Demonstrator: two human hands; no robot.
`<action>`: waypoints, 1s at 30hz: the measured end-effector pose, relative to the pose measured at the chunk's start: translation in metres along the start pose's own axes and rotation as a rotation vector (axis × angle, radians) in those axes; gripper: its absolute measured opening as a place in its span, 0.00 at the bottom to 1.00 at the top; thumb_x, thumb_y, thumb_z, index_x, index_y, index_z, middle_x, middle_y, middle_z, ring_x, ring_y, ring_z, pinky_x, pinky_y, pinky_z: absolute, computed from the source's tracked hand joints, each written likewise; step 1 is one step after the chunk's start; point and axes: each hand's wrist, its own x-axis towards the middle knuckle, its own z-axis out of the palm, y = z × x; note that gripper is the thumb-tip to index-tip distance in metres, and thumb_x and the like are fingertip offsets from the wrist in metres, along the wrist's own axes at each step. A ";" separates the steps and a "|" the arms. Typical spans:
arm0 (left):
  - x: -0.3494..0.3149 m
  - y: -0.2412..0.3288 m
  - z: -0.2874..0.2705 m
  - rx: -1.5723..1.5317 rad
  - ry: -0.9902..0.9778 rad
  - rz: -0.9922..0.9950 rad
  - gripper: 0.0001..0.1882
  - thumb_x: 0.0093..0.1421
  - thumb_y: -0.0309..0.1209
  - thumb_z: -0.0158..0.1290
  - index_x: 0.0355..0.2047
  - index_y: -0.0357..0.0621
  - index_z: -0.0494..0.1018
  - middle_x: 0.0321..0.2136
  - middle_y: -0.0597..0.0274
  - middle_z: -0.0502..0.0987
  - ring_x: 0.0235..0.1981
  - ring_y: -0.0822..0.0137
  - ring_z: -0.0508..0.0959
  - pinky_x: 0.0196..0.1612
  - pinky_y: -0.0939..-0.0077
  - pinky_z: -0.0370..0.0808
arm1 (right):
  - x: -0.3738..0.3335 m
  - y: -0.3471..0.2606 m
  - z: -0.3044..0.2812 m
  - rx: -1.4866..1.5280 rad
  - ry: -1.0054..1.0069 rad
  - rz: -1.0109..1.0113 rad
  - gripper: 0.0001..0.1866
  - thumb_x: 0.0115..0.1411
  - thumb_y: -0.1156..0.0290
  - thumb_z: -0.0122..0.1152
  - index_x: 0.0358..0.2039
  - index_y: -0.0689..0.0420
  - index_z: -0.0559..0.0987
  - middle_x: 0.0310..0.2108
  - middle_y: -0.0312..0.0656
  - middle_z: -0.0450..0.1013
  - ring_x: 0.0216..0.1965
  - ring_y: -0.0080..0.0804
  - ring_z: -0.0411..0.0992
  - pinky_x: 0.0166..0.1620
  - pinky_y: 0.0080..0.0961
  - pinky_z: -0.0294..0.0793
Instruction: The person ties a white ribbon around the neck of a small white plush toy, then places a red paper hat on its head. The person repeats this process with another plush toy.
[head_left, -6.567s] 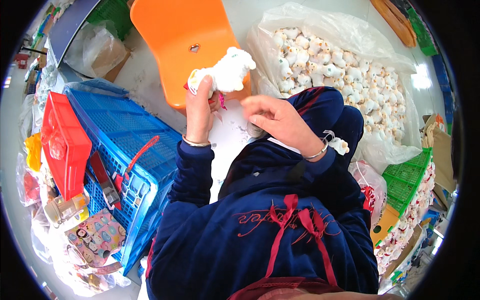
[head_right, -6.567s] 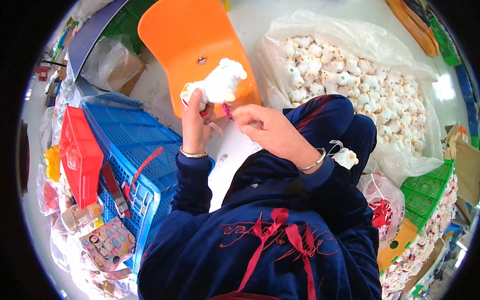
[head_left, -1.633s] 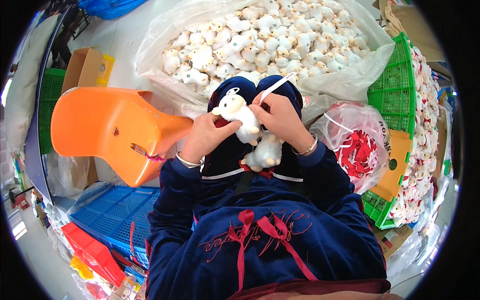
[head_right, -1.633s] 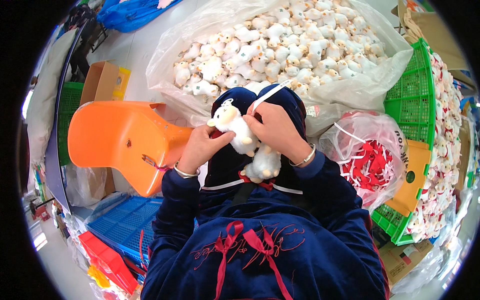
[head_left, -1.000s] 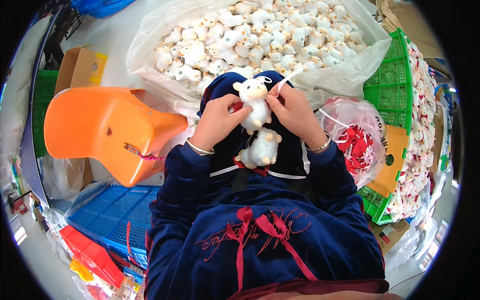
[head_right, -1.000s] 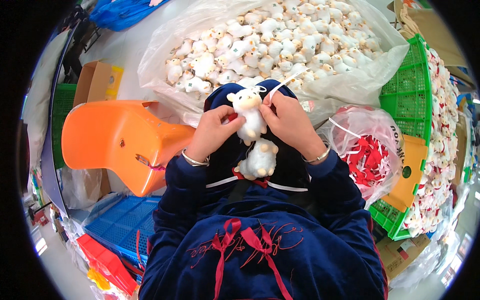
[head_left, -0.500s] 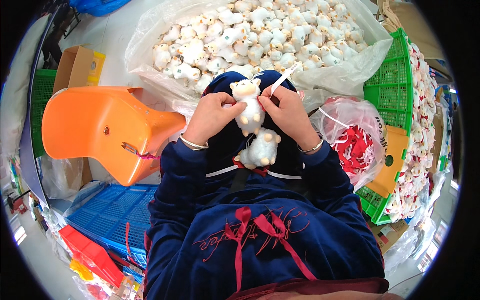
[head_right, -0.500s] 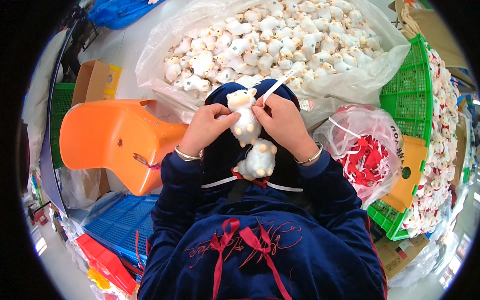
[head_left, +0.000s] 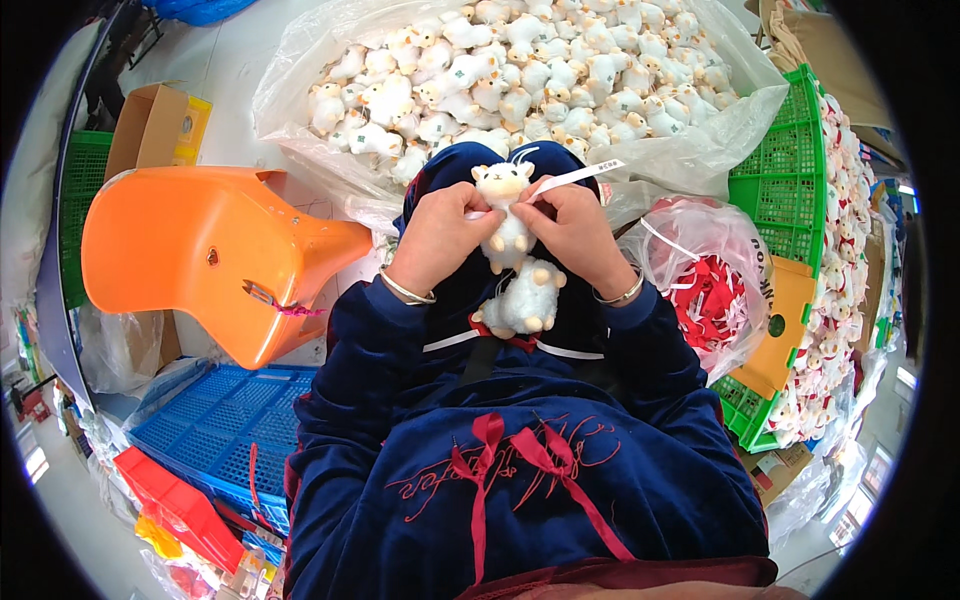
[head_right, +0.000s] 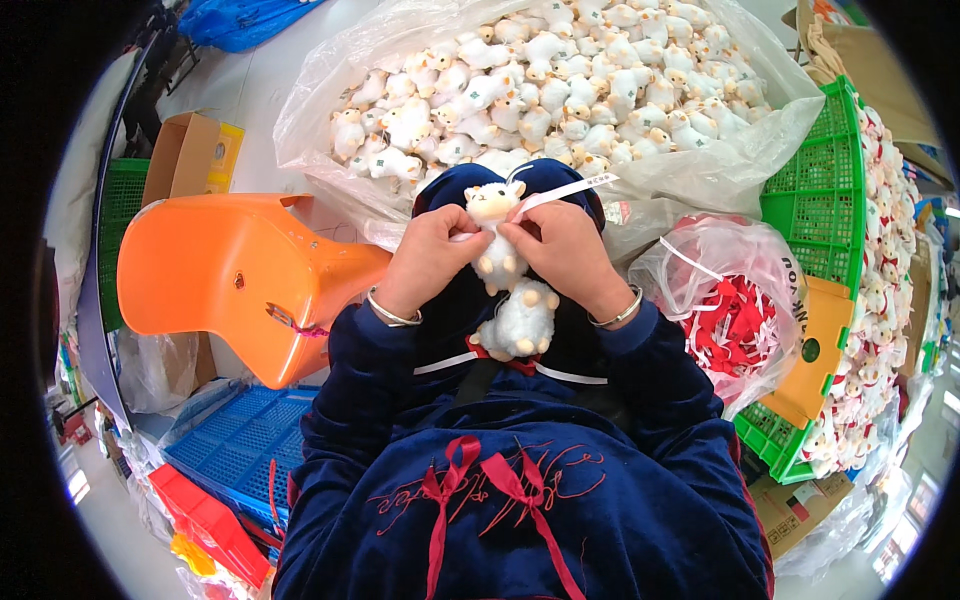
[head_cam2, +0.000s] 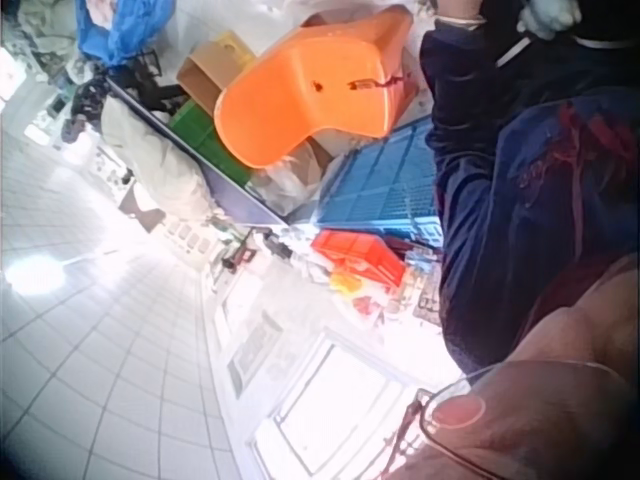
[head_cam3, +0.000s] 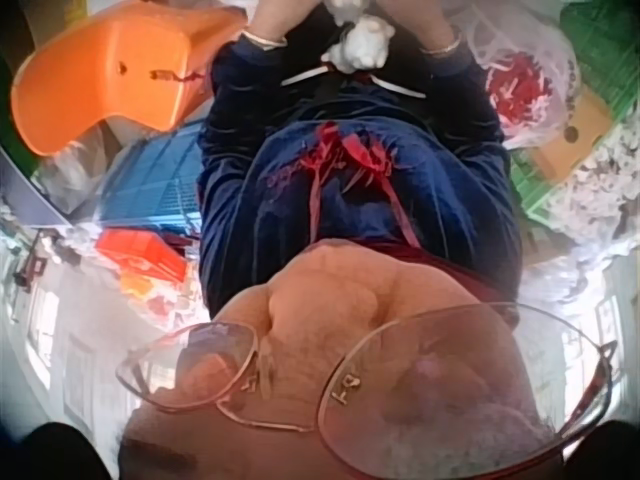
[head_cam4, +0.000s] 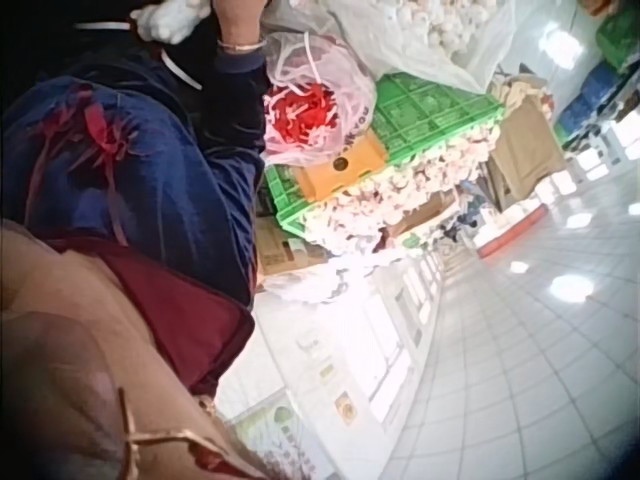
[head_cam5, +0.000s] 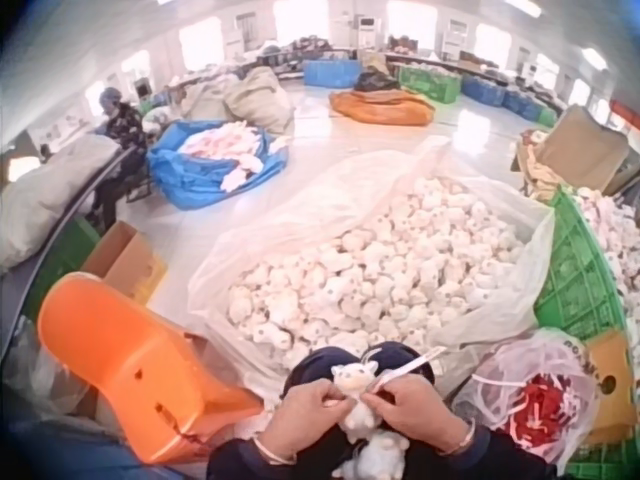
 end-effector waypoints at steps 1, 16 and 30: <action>0.000 0.000 0.001 -0.009 0.006 0.000 0.16 0.58 0.37 0.62 0.32 0.32 0.78 0.26 0.48 0.81 0.28 0.58 0.82 0.35 0.69 0.77 | 0.000 0.001 0.002 0.001 0.011 -0.039 0.10 0.60 0.67 0.66 0.31 0.63 0.82 0.26 0.44 0.76 0.25 0.38 0.74 0.30 0.30 0.71; -0.003 -0.001 0.006 -0.219 0.080 0.113 0.10 0.62 0.30 0.61 0.35 0.33 0.79 0.26 0.69 0.79 0.29 0.82 0.73 0.33 0.84 0.72 | 0.004 0.001 0.002 0.120 0.043 -0.148 0.05 0.61 0.75 0.64 0.36 0.63 0.81 0.31 0.41 0.74 0.31 0.33 0.73 0.35 0.26 0.71; 0.006 -0.005 0.006 -0.478 -0.007 0.015 0.11 0.61 0.31 0.62 0.36 0.34 0.82 0.23 0.73 0.77 0.25 0.84 0.69 0.29 0.86 0.66 | 0.013 0.002 -0.007 0.175 -0.117 -0.293 0.01 0.60 0.79 0.64 0.34 0.61 0.80 0.32 0.35 0.71 0.34 0.25 0.69 0.37 0.21 0.69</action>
